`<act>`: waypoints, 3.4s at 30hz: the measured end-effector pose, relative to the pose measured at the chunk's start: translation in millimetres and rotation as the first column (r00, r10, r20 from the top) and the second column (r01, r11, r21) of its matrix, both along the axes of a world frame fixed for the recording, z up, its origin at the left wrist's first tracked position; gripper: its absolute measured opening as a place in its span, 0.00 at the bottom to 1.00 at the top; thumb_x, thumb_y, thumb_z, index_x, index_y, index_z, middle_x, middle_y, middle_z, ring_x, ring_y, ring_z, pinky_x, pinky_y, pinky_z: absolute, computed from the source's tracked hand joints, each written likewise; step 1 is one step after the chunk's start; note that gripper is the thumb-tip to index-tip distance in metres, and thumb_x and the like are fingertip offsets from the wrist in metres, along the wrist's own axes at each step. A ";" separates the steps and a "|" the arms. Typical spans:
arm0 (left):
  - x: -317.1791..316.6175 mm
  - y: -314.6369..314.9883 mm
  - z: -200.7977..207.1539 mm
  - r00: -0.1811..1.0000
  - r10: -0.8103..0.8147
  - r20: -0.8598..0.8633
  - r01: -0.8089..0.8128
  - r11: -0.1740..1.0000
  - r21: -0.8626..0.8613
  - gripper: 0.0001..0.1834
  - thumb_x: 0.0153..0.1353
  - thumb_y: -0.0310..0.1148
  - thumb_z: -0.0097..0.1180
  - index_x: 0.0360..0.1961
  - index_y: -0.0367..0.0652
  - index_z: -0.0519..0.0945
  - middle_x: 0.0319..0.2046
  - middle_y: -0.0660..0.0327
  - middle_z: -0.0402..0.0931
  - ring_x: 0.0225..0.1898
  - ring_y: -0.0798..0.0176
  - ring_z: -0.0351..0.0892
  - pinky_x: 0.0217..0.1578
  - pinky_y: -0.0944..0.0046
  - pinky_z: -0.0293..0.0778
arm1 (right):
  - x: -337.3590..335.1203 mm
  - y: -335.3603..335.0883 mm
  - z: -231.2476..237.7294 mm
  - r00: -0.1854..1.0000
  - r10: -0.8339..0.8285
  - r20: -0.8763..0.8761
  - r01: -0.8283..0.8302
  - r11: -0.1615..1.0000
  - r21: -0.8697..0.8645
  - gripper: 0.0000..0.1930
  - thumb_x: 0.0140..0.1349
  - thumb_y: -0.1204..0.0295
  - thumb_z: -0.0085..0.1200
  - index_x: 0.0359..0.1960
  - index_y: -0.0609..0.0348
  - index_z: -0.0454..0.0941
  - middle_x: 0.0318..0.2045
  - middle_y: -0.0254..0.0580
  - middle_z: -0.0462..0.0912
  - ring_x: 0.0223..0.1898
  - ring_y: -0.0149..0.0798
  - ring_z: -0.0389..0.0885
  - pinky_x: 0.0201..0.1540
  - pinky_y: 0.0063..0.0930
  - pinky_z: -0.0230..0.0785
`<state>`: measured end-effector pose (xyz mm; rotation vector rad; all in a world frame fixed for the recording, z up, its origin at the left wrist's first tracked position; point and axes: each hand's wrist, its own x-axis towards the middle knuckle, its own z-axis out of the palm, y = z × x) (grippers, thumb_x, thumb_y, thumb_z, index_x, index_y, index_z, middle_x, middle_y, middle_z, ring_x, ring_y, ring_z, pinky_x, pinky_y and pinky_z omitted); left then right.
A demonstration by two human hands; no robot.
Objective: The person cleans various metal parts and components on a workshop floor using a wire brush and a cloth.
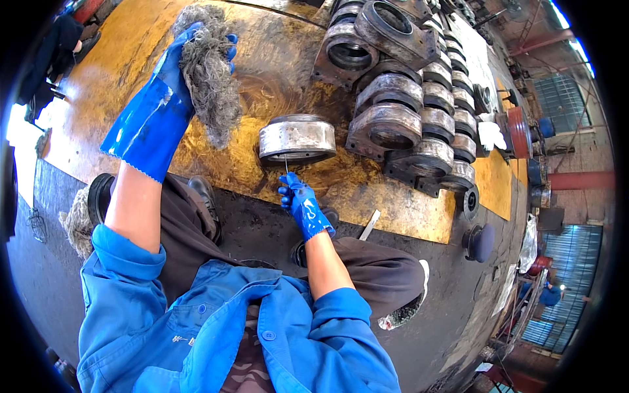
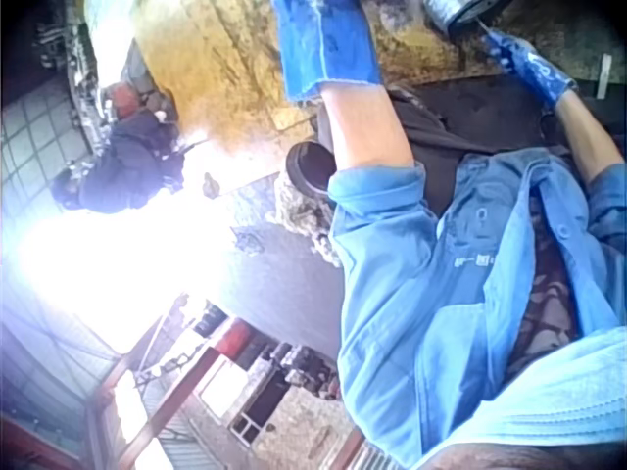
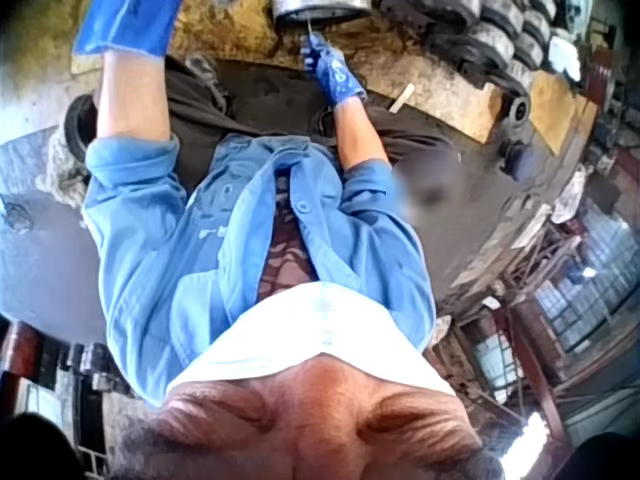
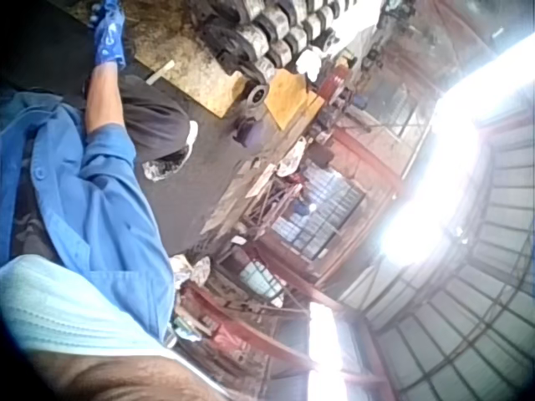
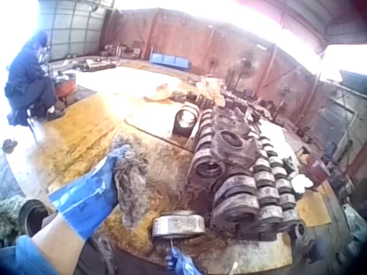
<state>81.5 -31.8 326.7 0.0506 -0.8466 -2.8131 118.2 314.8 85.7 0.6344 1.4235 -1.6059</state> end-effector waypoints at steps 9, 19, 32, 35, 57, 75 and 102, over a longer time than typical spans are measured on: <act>-1.1 12.8 0.3 0.996 0.000 -0.087 0.007 0.997 0.078 0.18 0.66 0.38 0.63 0.55 0.46 0.78 0.47 0.48 0.81 0.49 0.42 0.85 0.52 0.41 0.85 | -0.9 -2.7 -40.9 0.999 -0.045 0.030 0.043 0.998 0.050 0.28 0.70 0.41 0.55 0.57 0.50 0.81 0.29 0.35 0.82 0.20 0.32 0.68 0.24 0.33 0.64; -1.3 12.1 -3.6 1.000 -0.010 -0.026 0.009 1.000 -0.008 0.20 0.69 0.44 0.60 0.59 0.52 0.77 0.52 0.43 0.82 0.48 0.44 0.86 0.45 0.46 0.86 | 23.8 -3.7 -59.0 0.994 -0.095 0.052 0.100 0.991 -0.085 0.29 0.69 0.38 0.54 0.55 0.50 0.81 0.26 0.32 0.79 0.18 0.32 0.67 0.23 0.32 0.62; 11.4 35.6 7.3 0.993 0.112 0.026 -0.108 0.988 -0.112 0.31 0.67 0.47 0.61 0.68 0.49 0.71 0.58 0.38 0.78 0.53 0.41 0.84 0.51 0.45 0.84 | 28.6 -19.3 -68.4 0.992 -0.126 0.031 0.125 0.992 0.014 0.29 0.70 0.38 0.51 0.48 0.52 0.83 0.23 0.32 0.78 0.17 0.33 0.67 0.21 0.31 0.59; 9.4 26.5 -1.6 0.995 0.098 0.036 -0.094 0.990 -0.103 0.32 0.66 0.46 0.62 0.68 0.47 0.71 0.59 0.40 0.78 0.53 0.41 0.84 0.52 0.45 0.84 | 38.6 -27.0 -65.5 0.989 -0.126 0.079 0.131 0.989 -0.068 0.28 0.70 0.38 0.52 0.47 0.52 0.83 0.23 0.31 0.78 0.17 0.33 0.67 0.21 0.32 0.61; 4.0 43.9 -10.7 0.999 0.040 0.030 -0.039 0.998 -0.043 0.28 0.68 0.42 0.62 0.66 0.46 0.75 0.57 0.42 0.80 0.51 0.45 0.85 0.48 0.46 0.85 | 42.9 -21.1 -63.5 0.984 -0.178 -0.028 0.180 0.977 0.118 0.33 0.70 0.35 0.49 0.55 0.52 0.82 0.24 0.34 0.81 0.17 0.30 0.70 0.21 0.29 0.65; 19.1 45.5 8.1 0.984 0.088 0.157 -0.081 0.995 -0.051 0.25 0.67 0.40 0.62 0.64 0.45 0.77 0.53 0.42 0.82 0.47 0.45 0.86 0.45 0.47 0.86 | 36.8 -24.8 -63.8 0.998 -0.048 0.043 0.047 0.998 0.034 0.29 0.65 0.37 0.59 0.42 0.52 0.82 0.22 0.31 0.77 0.16 0.30 0.65 0.20 0.29 0.60; 13.1 62.6 11.7 0.991 0.037 0.132 -0.027 0.997 -0.075 0.26 0.67 0.41 0.62 0.64 0.44 0.77 0.57 0.44 0.80 0.55 0.46 0.83 0.53 0.49 0.83 | 29.7 30.0 -43.8 0.952 -0.304 0.019 0.301 0.931 -0.205 0.26 0.67 0.38 0.56 0.40 0.51 0.79 0.19 0.28 0.70 0.14 0.30 0.61 0.20 0.30 0.55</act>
